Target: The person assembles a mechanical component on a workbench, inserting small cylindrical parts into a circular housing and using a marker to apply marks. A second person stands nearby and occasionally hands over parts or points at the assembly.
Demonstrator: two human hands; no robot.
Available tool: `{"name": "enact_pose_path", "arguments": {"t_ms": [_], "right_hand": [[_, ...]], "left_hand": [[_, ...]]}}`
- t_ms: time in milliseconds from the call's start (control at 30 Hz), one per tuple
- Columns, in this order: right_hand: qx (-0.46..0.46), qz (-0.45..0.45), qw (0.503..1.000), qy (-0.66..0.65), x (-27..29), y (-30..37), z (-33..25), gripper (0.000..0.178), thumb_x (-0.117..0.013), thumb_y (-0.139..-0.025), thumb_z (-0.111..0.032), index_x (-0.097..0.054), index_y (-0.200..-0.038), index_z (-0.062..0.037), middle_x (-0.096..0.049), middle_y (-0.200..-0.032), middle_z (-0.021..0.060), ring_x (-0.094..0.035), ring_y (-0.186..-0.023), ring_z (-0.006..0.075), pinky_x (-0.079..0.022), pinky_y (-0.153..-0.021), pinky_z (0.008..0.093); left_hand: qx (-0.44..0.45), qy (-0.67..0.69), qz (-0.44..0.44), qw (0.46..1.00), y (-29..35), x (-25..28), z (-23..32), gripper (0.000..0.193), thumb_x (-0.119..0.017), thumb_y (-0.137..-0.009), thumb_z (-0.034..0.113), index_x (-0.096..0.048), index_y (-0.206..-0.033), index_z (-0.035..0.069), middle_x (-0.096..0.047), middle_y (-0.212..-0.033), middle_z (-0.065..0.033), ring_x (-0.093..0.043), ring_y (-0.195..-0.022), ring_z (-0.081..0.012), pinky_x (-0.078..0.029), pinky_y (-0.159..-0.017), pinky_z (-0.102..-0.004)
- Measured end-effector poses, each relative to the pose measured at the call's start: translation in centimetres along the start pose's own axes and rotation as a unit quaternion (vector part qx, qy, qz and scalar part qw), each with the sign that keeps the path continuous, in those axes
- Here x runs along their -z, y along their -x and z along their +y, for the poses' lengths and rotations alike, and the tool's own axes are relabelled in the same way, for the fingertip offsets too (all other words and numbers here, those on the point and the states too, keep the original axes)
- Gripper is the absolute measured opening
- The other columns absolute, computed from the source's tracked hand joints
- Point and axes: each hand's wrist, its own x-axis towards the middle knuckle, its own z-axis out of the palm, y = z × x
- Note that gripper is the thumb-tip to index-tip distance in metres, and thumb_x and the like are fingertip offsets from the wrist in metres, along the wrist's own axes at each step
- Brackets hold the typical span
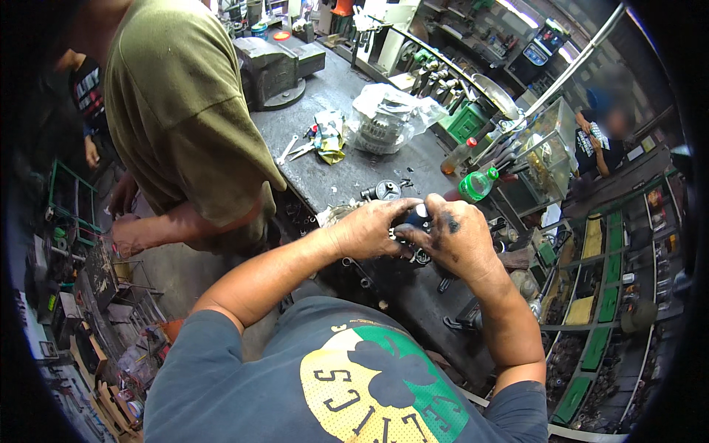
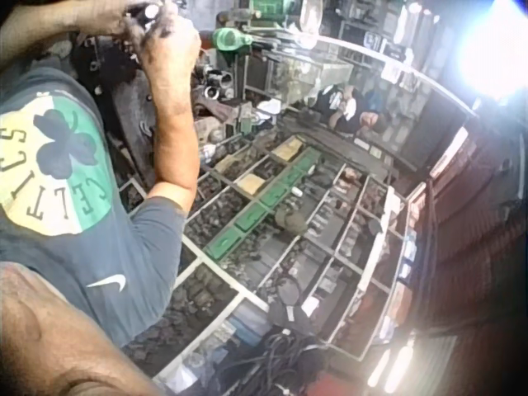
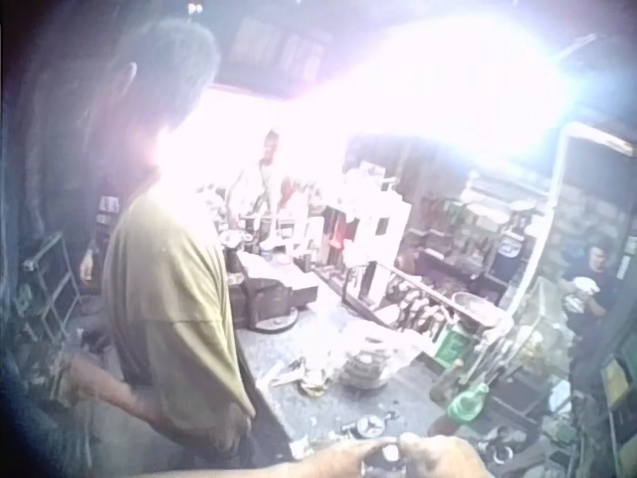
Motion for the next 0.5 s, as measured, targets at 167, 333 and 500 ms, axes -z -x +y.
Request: {"name": "enact_pose_path", "arguments": {"t_ms": [167, 333, 500], "right_hand": [[0.149, 0.095, 0.982, -0.063, 0.9, 0.0, 0.2, 0.044, -0.087, -0.091, -0.039, -0.067, -0.113, -0.0064, -0.073, -0.085, 0.0179, -0.075, -0.083, 0.0420, -0.060, -0.076, 0.0510], [0.069, 0.046, 0.995, 0.060, 0.6, -0.3, 1.0, 0.048, -0.085, -0.091, -0.050, -0.074, -0.098, -0.0039, -0.074, -0.089, 0.0182, -0.075, -0.085, 0.0407, -0.061, -0.077, 0.0502], [0.177, 0.062, 0.979, -0.079, 1.9, -0.2, 1.8, 0.041, -0.084, -0.095, -0.037, -0.070, -0.114, -0.0034, -0.071, -0.100, 0.0210, -0.073, -0.094, 0.0442, -0.060, -0.084, 0.0509]], "left_hand": [[0.023, -0.033, -0.040, 0.998, 0.9, -0.9, -0.6, 0.072, -0.084, -0.094, 0.019, -0.051, -0.154, -0.003, -0.073, -0.129, -0.0281, -0.072, -0.120, -0.0448, -0.058, -0.105, -0.0507], [0.012, -0.012, 0.028, 0.999, 0.3, -1.5, 0.4, 0.074, -0.085, -0.093, 0.020, -0.052, -0.157, 0.002, -0.068, -0.145, -0.0252, -0.066, -0.135, -0.0406, -0.052, -0.117, -0.0480], [0.023, 0.051, -0.005, 0.998, 1.0, -0.8, -0.1, 0.076, -0.082, -0.093, 0.014, -0.049, -0.161, 0.004, -0.073, -0.139, -0.0242, -0.071, -0.130, -0.0395, -0.055, -0.113, -0.0465]]}}
